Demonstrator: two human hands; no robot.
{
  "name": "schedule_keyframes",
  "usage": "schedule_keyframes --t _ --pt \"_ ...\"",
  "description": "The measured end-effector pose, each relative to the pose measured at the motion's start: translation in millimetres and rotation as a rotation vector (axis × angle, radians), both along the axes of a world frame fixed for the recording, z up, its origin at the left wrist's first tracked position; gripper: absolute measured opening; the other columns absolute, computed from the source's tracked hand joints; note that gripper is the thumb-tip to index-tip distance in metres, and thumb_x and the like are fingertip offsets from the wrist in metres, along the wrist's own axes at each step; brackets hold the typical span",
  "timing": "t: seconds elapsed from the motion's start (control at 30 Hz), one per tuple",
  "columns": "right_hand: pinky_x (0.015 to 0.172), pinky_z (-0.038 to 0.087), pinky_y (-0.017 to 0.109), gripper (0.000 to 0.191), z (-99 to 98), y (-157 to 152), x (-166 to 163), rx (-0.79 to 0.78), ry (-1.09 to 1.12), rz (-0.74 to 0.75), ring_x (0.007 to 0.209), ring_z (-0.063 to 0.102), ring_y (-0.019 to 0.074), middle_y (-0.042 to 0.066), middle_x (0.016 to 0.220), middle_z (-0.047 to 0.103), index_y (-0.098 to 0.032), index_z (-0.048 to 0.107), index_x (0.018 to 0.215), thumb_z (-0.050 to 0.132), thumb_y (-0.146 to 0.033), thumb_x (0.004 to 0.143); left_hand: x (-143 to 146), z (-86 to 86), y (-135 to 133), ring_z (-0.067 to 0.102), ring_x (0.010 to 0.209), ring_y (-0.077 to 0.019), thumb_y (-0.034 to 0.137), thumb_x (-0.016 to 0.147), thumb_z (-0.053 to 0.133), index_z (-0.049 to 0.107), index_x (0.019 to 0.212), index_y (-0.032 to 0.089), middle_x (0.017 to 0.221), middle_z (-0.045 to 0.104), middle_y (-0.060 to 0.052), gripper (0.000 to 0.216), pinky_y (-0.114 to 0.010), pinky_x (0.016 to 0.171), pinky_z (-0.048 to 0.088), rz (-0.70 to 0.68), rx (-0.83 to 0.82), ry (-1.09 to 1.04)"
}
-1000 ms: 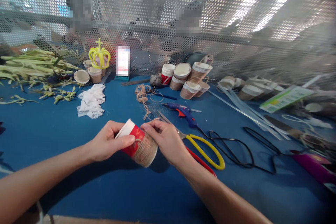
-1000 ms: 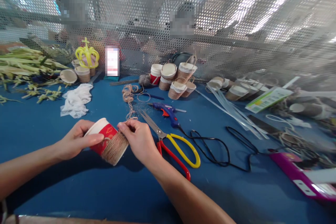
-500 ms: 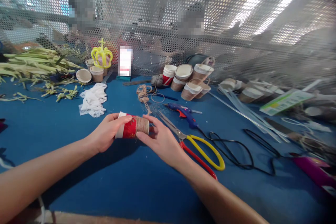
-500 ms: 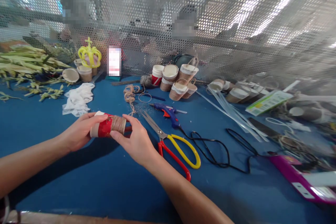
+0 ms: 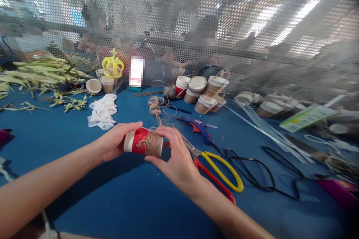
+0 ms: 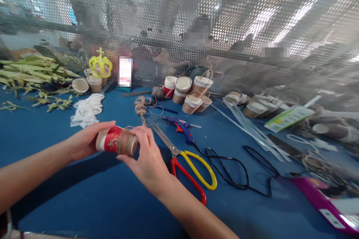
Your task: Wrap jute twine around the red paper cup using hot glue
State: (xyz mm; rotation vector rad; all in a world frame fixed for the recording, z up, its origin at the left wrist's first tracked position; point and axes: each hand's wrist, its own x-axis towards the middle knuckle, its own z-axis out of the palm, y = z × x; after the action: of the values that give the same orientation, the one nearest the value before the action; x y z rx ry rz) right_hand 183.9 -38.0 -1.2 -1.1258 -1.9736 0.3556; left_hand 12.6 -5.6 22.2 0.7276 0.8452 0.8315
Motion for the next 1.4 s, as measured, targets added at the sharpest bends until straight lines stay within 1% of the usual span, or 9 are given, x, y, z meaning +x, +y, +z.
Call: schedule_keyframes --t 0.07,0.17,0.37,0.47,0.6,0.8,1.03,1.23,1.4 --pt "0.09 0.041 0.048 0.054 0.2 -0.4 0.9 0.074 -0.09 0.013 0.107 0.048 0.0265 0.012 0.11 0.047 -0.023 0.04 0.108 0.072 -0.026 0.064 -0.8 1.3 1.4 0.057 0.055 -0.0127 0.031 0.07 0.062 0.066 0.073 0.009 0.067 0.066 -0.006 0.023 -0.023 0.054 0.043 -0.023 -0.042 -0.017" --pt "0.092 0.039 0.049 0.055 1.9 -0.4 1.6 0.071 -0.112 0.054 0.109 0.046 0.0274 0.013 0.113 0.046 -0.023 0.039 0.11 0.071 -0.031 0.065 -0.6 -1.1 1.7 0.055 0.053 -0.0113 0.027 0.066 0.065 0.066 0.069 0.009 0.063 0.065 -0.005 0.018 -0.021 0.052 0.041 0.01 0.019 0.002" --pt "0.078 0.05 0.036 0.031 13.9 3.8 3.2 -0.338 0.172 0.077 0.092 0.058 0.0195 0.013 0.106 0.056 -0.017 0.047 0.104 0.045 -0.039 0.083 -1.2 -5.7 -2.6 0.052 0.051 -0.0089 0.028 0.065 0.066 0.065 0.07 0.01 0.06 0.064 -0.001 0.019 -0.02 0.052 0.039 -0.015 0.318 0.168" --pt "0.077 0.05 0.036 0.036 15.5 7.5 6.1 -0.469 0.22 0.082 0.092 0.059 0.0202 0.013 0.107 0.058 -0.015 0.048 0.108 0.05 -0.038 0.08 -1.9 -3.7 -4.4 0.053 0.055 -0.0101 0.029 0.069 0.064 0.065 0.074 0.011 0.063 0.065 -0.002 0.02 -0.021 0.055 0.041 -0.074 0.43 0.273" --pt "0.086 0.045 0.04 0.041 10.5 8.4 9.4 -0.355 0.175 0.056 0.101 0.055 0.0227 0.011 0.112 0.056 -0.018 0.05 0.109 0.061 -0.034 0.072 -1.3 -2.0 -3.6 0.056 0.061 -0.0122 0.026 0.066 0.066 0.066 0.077 0.012 0.071 0.068 -0.003 0.018 -0.022 0.061 0.043 -0.121 0.412 0.303" --pt "0.089 0.042 0.044 0.045 2.0 0.3 5.4 -0.14 -0.03 0.08 0.103 0.051 0.0242 0.011 0.11 0.054 -0.022 0.05 0.111 0.066 -0.028 0.07 0.2 -9.2 -0.7 0.053 0.051 -0.0094 0.029 0.062 0.069 0.063 0.066 0.011 0.06 0.064 -0.002 0.02 -0.019 0.05 0.037 -0.113 0.121 0.138" --pt "0.096 0.037 0.043 0.052 -1.8 -1.2 10.6 -0.149 -0.054 0.147 0.114 0.044 0.0251 0.016 0.12 0.048 -0.016 0.046 0.119 0.055 -0.045 0.076 5.3 -8.0 -7.6 0.047 0.051 -0.0068 0.017 0.06 0.067 0.059 0.066 0.012 0.057 0.057 0.004 0.011 -0.017 0.052 0.035 -0.174 0.276 0.306" --pt "0.097 0.034 0.04 0.046 15.0 -0.2 7.7 -0.213 -0.019 0.241 0.113 0.044 0.0204 0.012 0.118 0.053 -0.017 0.051 0.113 0.026 -0.046 0.089 9.8 -11.3 -13.9 0.04 0.048 -0.0072 0.035 0.066 0.063 0.056 0.064 0.012 0.052 0.05 0.005 0.024 -0.019 0.049 0.031 -0.209 0.294 0.377" --pt "0.083 0.042 0.031 0.039 29.4 5.9 -2.1 -0.218 -0.054 0.288 0.091 0.055 0.0163 0.006 0.095 0.063 -0.019 0.059 0.092 0.025 -0.038 0.091 10.1 -18.5 -13.9 0.029 0.044 -0.0057 0.043 0.065 0.06 0.051 0.055 0.012 0.046 0.039 0.007 0.033 -0.02 0.044 0.021 -0.179 0.354 0.428"
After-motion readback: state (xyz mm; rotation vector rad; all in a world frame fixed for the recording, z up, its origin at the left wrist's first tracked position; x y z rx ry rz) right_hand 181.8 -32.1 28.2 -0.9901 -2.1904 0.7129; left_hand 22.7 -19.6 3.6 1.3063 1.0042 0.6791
